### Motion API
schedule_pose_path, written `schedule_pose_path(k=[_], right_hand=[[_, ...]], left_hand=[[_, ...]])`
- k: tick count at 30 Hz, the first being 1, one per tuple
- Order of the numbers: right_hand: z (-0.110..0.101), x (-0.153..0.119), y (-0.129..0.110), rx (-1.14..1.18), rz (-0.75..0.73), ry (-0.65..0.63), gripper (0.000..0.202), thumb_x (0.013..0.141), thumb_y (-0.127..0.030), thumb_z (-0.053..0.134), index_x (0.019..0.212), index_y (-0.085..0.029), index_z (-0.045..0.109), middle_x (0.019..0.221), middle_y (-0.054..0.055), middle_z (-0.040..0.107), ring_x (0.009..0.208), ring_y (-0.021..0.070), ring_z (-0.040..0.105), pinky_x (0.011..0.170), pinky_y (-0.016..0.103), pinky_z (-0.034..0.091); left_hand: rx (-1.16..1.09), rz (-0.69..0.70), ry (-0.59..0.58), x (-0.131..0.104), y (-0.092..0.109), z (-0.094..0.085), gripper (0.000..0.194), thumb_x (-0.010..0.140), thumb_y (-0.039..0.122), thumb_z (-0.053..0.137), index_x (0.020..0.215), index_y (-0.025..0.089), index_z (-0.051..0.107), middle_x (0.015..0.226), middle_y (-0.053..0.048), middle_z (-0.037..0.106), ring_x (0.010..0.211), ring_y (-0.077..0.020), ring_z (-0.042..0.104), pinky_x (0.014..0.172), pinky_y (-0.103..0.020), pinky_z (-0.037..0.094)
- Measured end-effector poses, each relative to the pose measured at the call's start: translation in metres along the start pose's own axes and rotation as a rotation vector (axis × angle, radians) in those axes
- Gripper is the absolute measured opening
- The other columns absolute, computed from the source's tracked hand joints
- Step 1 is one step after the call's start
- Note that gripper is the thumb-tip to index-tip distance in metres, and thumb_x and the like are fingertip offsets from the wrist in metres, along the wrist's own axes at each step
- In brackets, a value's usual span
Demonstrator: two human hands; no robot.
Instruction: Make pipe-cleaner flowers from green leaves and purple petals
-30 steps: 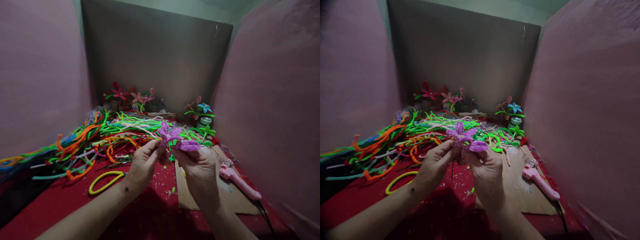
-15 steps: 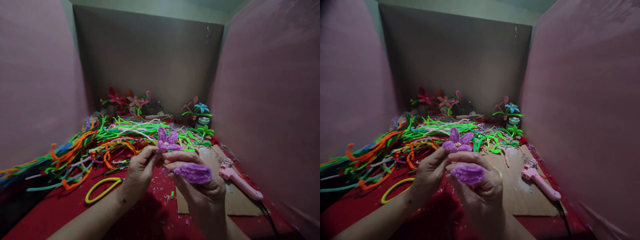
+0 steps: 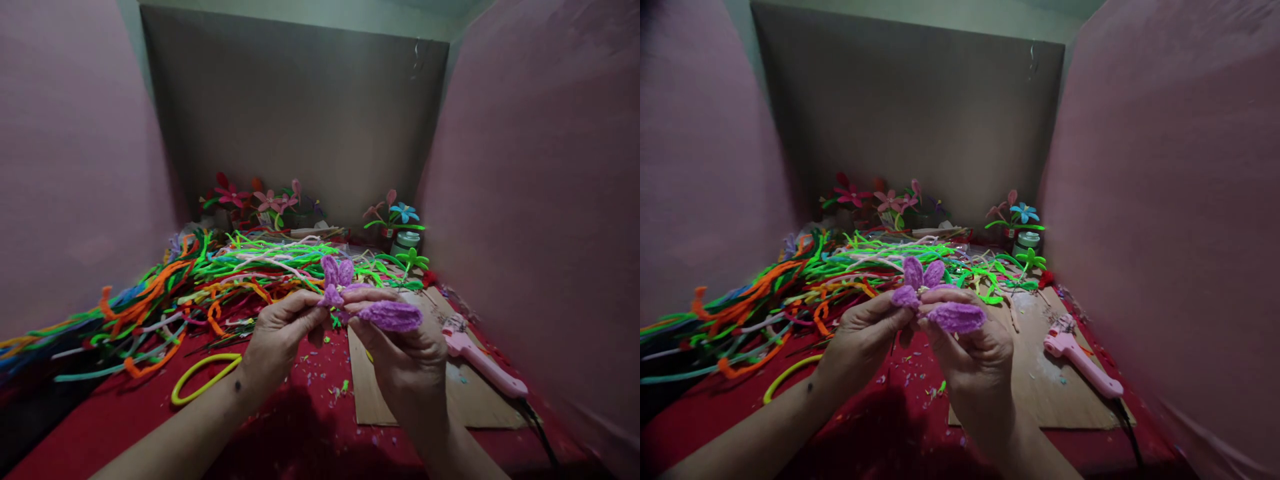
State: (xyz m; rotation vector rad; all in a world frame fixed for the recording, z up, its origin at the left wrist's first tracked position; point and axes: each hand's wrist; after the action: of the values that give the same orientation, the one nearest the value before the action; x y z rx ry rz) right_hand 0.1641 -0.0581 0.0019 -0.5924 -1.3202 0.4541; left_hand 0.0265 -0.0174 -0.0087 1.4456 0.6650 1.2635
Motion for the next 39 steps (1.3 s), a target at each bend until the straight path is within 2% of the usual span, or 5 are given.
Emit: schedule_pose_path(k=[5, 12, 27, 34, 39], right_hand=[[0.001, -0.004, 0.003, -0.002, 0.023, 0.015, 0.020, 0.075, -0.005, 0.061, 0.081, -0.023, 0.067, 0.086, -0.001, 0.065, 0.085, 0.0136, 0.061, 0.082, 0.030, 0.049], [0.009, -0.013, 0.014, -0.033, 0.224, 0.080, 0.011, 0.075, -0.012, 0.061, 0.074, -0.022, 0.066, 0.068, -0.004, 0.064, 0.062, 0.0100, 0.057, 0.061, 0.025, 0.051], [0.012, -0.008, 0.016, -0.153, 0.242, 0.035, 0.012, 0.078, -0.018, 0.058, 0.066, -0.018, 0.060, 0.056, -0.004, 0.053, 0.052, 0.0093, 0.047, 0.054, 0.025, 0.045], [0.013, -0.008, 0.017, -0.170, 0.121, 0.010, 0.013, 0.079, -0.013, 0.057, 0.067, -0.019, 0.060, 0.059, -0.004, 0.053, 0.055, 0.0092, 0.050, 0.054, 0.024, 0.045], [0.015, -0.006, 0.016, -0.080, 0.249, -0.008, 0.018, 0.081, -0.016, 0.056, 0.063, -0.018, 0.059, 0.054, -0.003, 0.055, 0.050, 0.0095, 0.050, 0.050, 0.024, 0.044]], left_hand=[[-0.071, -0.064, -0.003, 0.000, -0.003, 0.001, 0.009, 0.079, 0.025, 0.060, 0.076, 0.017, 0.064, 0.060, 0.003, 0.053, 0.051, -0.0051, 0.042, 0.049, -0.018, 0.032], [0.014, -0.073, 0.032, -0.002, -0.001, 0.007, 0.017, 0.080, 0.028, 0.057, 0.069, 0.015, 0.060, 0.055, 0.004, 0.048, 0.052, -0.0060, 0.040, 0.053, -0.020, 0.032], [0.086, -0.036, 0.066, -0.005, 0.000, 0.010, 0.016, 0.079, 0.028, 0.057, 0.070, 0.016, 0.062, 0.055, 0.003, 0.050, 0.054, -0.0084, 0.044, 0.055, -0.022, 0.035], [0.093, -0.048, 0.099, -0.005, 0.003, 0.012, 0.013, 0.080, 0.025, 0.056, 0.077, 0.015, 0.065, 0.058, 0.002, 0.054, 0.055, -0.0089, 0.046, 0.055, -0.022, 0.037], [0.113, -0.052, 0.095, -0.006, 0.006, 0.013, 0.014, 0.080, 0.024, 0.055, 0.076, 0.014, 0.065, 0.058, 0.001, 0.054, 0.056, -0.0103, 0.047, 0.056, -0.023, 0.038]])
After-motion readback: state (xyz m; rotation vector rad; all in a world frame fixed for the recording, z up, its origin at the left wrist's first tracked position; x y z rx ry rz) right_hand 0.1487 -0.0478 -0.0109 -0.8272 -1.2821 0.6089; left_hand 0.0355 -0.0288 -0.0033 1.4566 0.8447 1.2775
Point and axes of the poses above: each hand's wrist, its own x-axis towards the middle knuckle, its own z-axis out of the palm, y = z × x
